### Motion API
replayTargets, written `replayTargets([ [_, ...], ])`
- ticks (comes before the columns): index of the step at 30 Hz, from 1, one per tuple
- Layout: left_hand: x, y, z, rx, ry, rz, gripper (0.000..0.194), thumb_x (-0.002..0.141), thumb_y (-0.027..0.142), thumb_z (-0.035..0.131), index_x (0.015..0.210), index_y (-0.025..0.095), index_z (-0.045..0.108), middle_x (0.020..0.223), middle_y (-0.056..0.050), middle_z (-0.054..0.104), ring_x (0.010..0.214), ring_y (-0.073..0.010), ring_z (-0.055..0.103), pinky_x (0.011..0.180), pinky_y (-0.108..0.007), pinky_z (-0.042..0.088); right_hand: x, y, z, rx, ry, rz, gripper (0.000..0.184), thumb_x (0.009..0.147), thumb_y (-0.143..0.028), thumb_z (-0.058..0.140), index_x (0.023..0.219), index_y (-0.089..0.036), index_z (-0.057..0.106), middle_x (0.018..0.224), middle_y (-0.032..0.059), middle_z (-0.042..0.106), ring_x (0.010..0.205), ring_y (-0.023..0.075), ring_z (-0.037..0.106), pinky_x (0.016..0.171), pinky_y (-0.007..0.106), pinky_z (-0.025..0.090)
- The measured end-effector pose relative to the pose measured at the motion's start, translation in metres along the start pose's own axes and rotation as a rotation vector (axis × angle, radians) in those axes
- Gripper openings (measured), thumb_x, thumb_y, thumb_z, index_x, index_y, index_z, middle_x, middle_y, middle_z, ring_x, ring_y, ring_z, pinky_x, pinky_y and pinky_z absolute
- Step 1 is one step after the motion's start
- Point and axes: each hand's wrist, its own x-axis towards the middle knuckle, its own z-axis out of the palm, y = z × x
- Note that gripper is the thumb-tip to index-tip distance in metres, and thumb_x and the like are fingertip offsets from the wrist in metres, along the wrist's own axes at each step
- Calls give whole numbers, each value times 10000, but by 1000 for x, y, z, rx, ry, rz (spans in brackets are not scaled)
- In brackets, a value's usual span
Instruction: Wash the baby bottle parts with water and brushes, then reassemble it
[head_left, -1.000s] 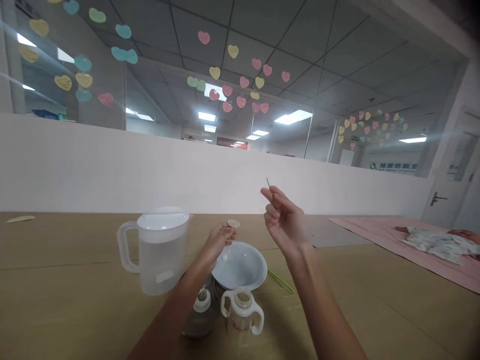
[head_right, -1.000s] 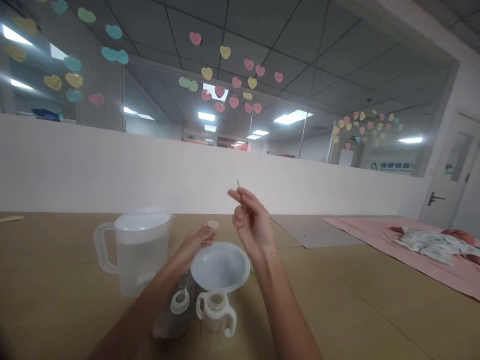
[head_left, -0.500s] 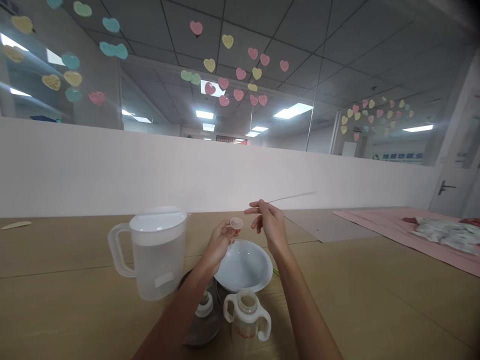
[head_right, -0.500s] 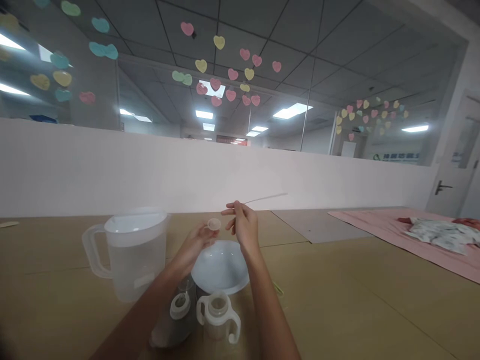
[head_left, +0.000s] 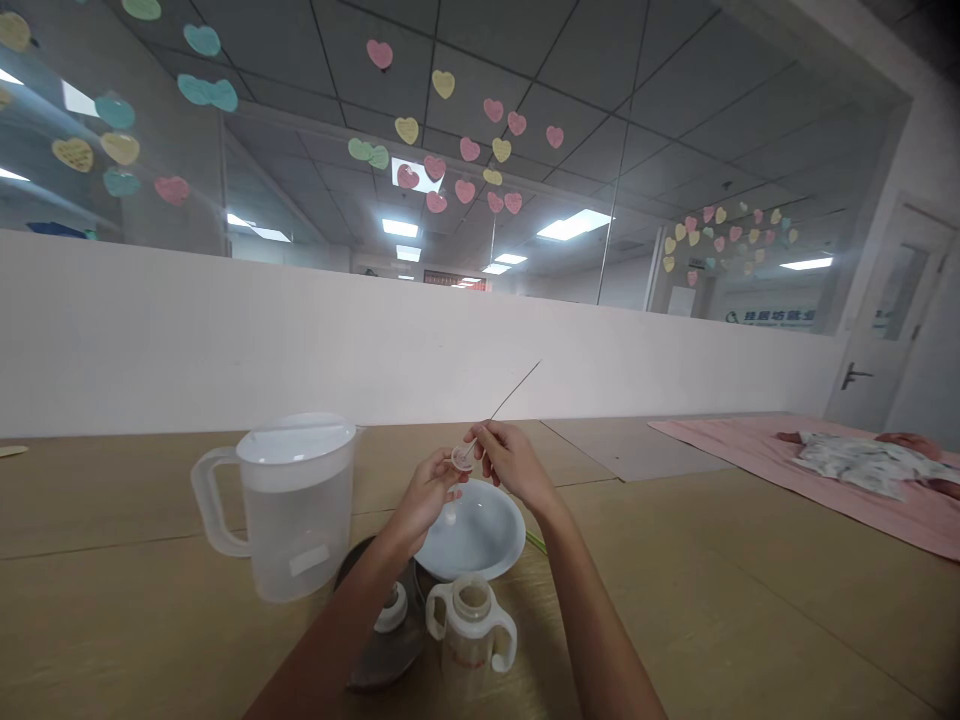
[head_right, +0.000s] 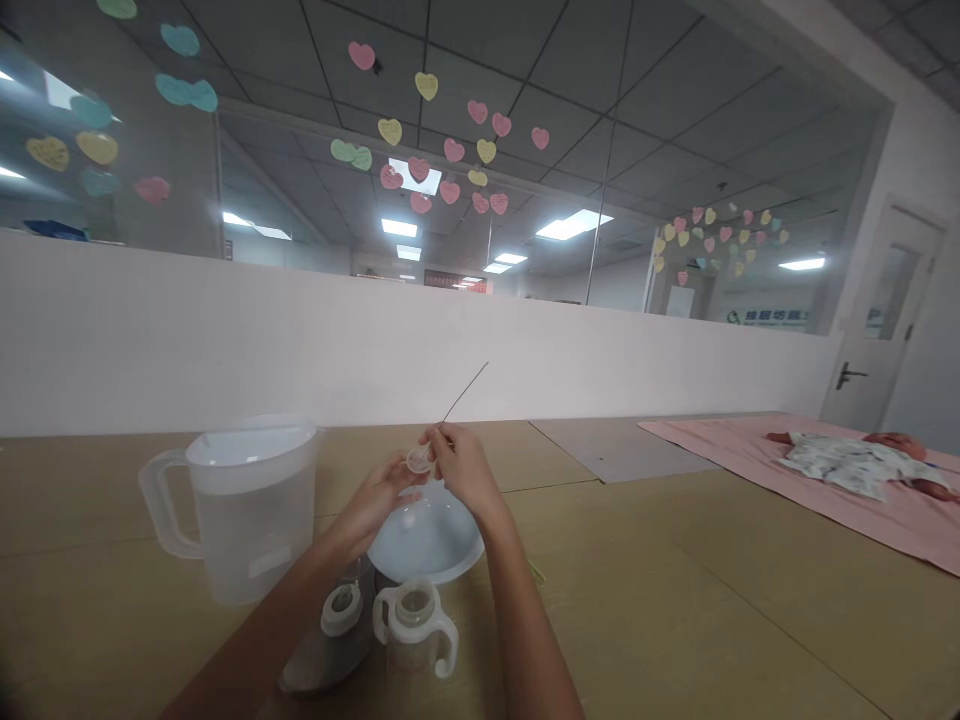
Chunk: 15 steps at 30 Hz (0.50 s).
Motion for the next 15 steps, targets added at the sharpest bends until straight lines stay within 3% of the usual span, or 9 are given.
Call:
replayTargets([
  [6,0,3,-3,-21,29,-30,321,744,419,573,939,164,563,941,-85,587,951,-208,528,805,-326,399,-5,-5,-4,-29,-87,7,345,819,-396,425,754,-115,616,597,-16,495,414,51,447,338,154,348],
  [15,-7,17,-2,72,8,-3,313,724,433,584,902,176,578,961,-61,596,943,-205,515,796,-319,364,-8,-8,-8,-71,-73,-8,338,821,-385,430,800,-122,642,644,12,527,544,84,504,411,170,436],
])
